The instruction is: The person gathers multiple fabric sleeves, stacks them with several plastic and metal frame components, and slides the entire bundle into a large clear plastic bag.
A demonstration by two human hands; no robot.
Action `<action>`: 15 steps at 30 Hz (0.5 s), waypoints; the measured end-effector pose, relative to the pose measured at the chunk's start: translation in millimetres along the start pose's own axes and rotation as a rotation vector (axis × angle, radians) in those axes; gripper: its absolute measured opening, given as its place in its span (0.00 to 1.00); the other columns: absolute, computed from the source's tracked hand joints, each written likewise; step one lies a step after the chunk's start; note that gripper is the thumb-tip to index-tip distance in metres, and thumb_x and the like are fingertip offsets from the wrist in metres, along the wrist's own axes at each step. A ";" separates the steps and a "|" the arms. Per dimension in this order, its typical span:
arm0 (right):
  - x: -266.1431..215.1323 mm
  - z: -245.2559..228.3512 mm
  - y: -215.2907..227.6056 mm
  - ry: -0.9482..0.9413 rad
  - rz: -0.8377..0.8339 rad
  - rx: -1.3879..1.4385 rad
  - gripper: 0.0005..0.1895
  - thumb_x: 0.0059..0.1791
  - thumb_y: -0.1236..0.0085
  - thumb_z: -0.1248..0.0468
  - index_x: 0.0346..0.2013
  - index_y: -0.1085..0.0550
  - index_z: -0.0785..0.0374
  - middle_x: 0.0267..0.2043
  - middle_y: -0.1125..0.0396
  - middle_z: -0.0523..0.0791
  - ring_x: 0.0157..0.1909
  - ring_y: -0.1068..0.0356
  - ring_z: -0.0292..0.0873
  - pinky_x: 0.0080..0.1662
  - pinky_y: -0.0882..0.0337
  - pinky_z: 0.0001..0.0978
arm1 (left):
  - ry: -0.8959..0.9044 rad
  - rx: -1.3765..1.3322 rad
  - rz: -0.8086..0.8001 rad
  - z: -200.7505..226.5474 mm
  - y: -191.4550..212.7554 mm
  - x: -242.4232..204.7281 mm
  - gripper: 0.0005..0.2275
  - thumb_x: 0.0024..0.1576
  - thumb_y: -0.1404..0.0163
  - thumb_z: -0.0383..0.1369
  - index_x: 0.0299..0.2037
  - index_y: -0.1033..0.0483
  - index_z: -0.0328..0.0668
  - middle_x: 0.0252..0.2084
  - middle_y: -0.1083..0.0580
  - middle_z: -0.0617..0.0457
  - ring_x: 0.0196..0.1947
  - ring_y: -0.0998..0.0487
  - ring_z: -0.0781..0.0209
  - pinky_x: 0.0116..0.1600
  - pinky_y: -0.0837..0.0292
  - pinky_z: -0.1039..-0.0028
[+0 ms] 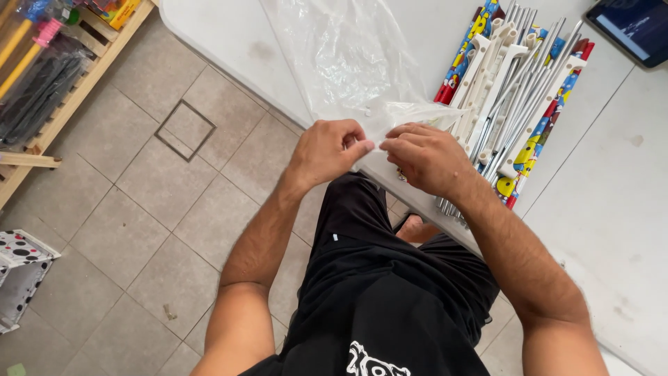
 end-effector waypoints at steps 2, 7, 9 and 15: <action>0.7 -5.8 -4.0 0.016 -0.072 0.077 0.04 0.56 0.44 0.67 0.38 0.23 0.63 0.32 0.28 0.46 0.48 0.23 0.51 0.53 0.25 0.42 | -0.017 0.168 0.011 1.9 -8.5 3.5 0.09 0.56 0.47 0.43 0.35 0.19 0.52 0.25 0.22 0.55 0.32 0.18 0.46 0.39 0.24 0.57; 4.5 -4.3 -7.6 -0.263 -0.387 0.223 0.07 0.52 0.44 0.61 0.38 0.27 0.61 0.29 0.27 0.52 0.41 0.25 0.61 0.46 0.26 0.58 | -0.062 0.246 0.342 -30.1 -5.1 20.8 0.09 0.59 0.52 0.44 0.29 0.24 0.59 0.21 0.26 0.61 0.28 0.19 0.55 0.35 0.24 0.64; -8.4 11.4 -25.5 -0.468 -0.546 0.292 0.15 0.51 0.44 0.54 0.46 0.27 0.60 0.30 0.25 0.55 0.41 0.26 0.66 0.47 0.28 0.64 | -0.102 0.285 0.418 -12.8 -2.0 9.8 0.08 0.59 0.51 0.45 0.29 0.25 0.62 0.21 0.28 0.66 0.27 0.19 0.61 0.33 0.23 0.69; 16.2 26.1 -65.5 -0.179 -0.317 -0.122 0.15 0.47 0.46 0.61 0.45 0.25 0.68 0.43 0.29 0.57 0.46 0.27 0.69 0.50 0.28 0.60 | -0.671 0.346 0.641 23.0 -39.4 -12.3 0.09 0.60 0.51 0.36 0.27 0.30 0.49 0.22 0.35 0.59 0.23 0.25 0.58 0.32 0.28 0.72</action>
Point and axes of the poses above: each hand's wrist, its own x-axis towards the middle knuckle, its own y-axis out of the back of the hand, z = x × y, the point moved 5 cm from there along x, towards the middle knuckle
